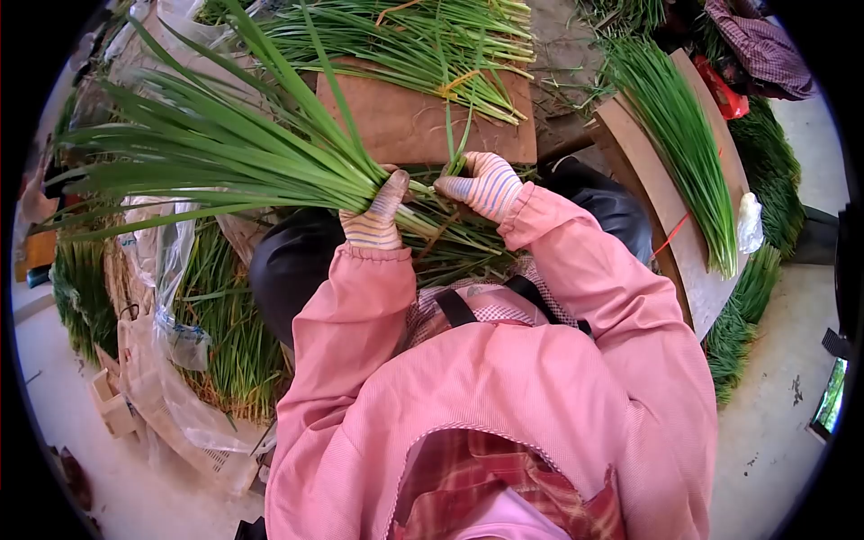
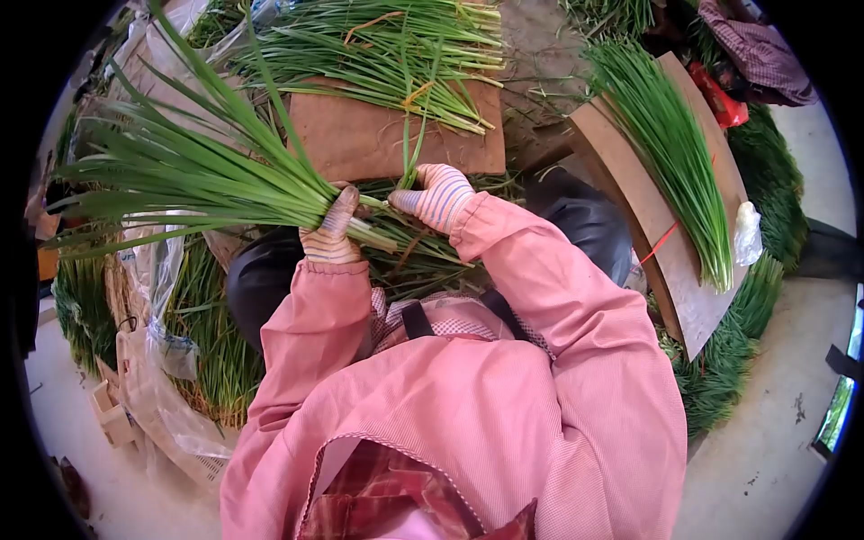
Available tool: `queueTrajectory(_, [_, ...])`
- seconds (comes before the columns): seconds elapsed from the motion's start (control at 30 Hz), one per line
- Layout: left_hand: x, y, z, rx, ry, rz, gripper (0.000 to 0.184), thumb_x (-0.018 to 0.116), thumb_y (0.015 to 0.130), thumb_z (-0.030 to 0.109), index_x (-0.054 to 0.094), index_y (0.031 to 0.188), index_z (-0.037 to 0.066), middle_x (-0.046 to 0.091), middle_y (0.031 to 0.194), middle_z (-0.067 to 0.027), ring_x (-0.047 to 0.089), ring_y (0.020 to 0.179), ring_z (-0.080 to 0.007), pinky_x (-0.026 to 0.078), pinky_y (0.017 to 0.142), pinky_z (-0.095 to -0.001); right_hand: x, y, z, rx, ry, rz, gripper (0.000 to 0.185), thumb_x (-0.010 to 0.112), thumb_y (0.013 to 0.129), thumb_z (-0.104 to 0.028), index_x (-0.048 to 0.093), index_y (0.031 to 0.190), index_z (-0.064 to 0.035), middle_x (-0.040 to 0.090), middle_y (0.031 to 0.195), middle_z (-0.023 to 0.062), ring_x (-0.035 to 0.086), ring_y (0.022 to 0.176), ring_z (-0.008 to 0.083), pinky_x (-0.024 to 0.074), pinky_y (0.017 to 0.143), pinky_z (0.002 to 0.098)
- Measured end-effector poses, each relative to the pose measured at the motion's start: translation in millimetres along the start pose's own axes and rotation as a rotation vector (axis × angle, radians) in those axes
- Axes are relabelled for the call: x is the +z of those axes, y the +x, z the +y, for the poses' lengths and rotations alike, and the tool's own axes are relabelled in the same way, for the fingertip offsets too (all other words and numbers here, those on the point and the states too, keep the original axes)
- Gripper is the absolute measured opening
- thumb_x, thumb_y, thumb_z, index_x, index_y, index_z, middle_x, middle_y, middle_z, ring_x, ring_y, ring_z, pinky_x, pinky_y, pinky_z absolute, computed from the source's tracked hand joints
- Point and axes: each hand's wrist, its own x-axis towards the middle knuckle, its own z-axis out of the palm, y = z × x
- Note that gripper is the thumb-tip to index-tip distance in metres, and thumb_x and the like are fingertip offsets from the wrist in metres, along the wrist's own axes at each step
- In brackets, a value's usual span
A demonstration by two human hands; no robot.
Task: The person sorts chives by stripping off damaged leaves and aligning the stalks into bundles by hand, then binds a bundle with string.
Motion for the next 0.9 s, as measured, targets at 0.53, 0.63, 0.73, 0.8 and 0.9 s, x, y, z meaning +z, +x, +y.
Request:
queueTrajectory(0.53, [-25, 39, 146, 0.321, -0.494, -0.054, 0.017, 0.059, 0.073, 0.011, 0.057, 0.089, 0.006, 0.06, 0.092, -0.0096, 0.057, 0.08, -0.0216, 0.047, 0.076, -0.041, -75, -34, 7, -0.065, -1.247, -0.268, 0.039, 0.057, 0.07, -0.041, 0.059, 0.074, -0.0021, 0.056, 0.068, 0.0185, 0.056, 0.067, 0.031, 0.0443, 0.059, 0.0381])
queueTrajectory(0.63, [-19, 28, 126, 0.11, -0.568, -0.135, 0.017, 0.053, 0.076, 0.008, 0.056, 0.092, 0.014, 0.059, 0.095, -0.0055, 0.056, 0.078, -0.018, 0.047, 0.072, -0.0428, -106, 7, -5, -0.481, -1.05, 0.315, 0.021, 0.053, 0.076, -0.023, 0.053, 0.08, -0.0023, 0.055, 0.071, 0.0183, 0.053, 0.069, 0.0359, 0.043, 0.061, 0.0388])
queueTrajectory(0.73, [-3, 12, 78, -0.078, -0.615, -0.189, 0.026, 0.055, 0.072, 0.002, 0.052, 0.094, 0.016, 0.056, 0.084, -0.0025, 0.052, 0.068, -0.0149, 0.046, 0.067, -0.0387, -128, 48, 0, -0.496, -1.158, 0.428, 0.022, 0.052, 0.078, -0.021, 0.055, 0.09, -0.0034, 0.057, 0.079, 0.0178, 0.053, 0.077, 0.0337, 0.0427, 0.068, 0.0377])
queueTrajectory(0.8, [-4, 12, 47, -0.131, -0.591, -0.328, 0.032, 0.057, 0.07, 0.0, 0.052, 0.097, 0.016, 0.056, 0.085, -0.0043, 0.054, 0.074, -0.018, 0.046, 0.07, -0.0411, -123, 56, -2, -0.44, -1.222, 0.48, 0.024, 0.055, 0.075, -0.022, 0.056, 0.09, -0.003, 0.057, 0.079, 0.0178, 0.053, 0.077, 0.0338, 0.0425, 0.069, 0.0378])
queueTrajectory(0.9, [-10, 16, 17, -0.23, -0.566, -0.434, 0.029, 0.055, 0.071, -0.003, 0.054, 0.095, 0.013, 0.056, 0.091, -0.0069, 0.055, 0.083, -0.0246, 0.043, 0.082, -0.0475, -121, 66, -15, -0.256, -1.177, 0.348, 0.027, 0.059, 0.071, -0.023, 0.056, 0.087, -0.0022, 0.057, 0.079, 0.018, 0.054, 0.077, 0.0336, 0.0426, 0.069, 0.0372])
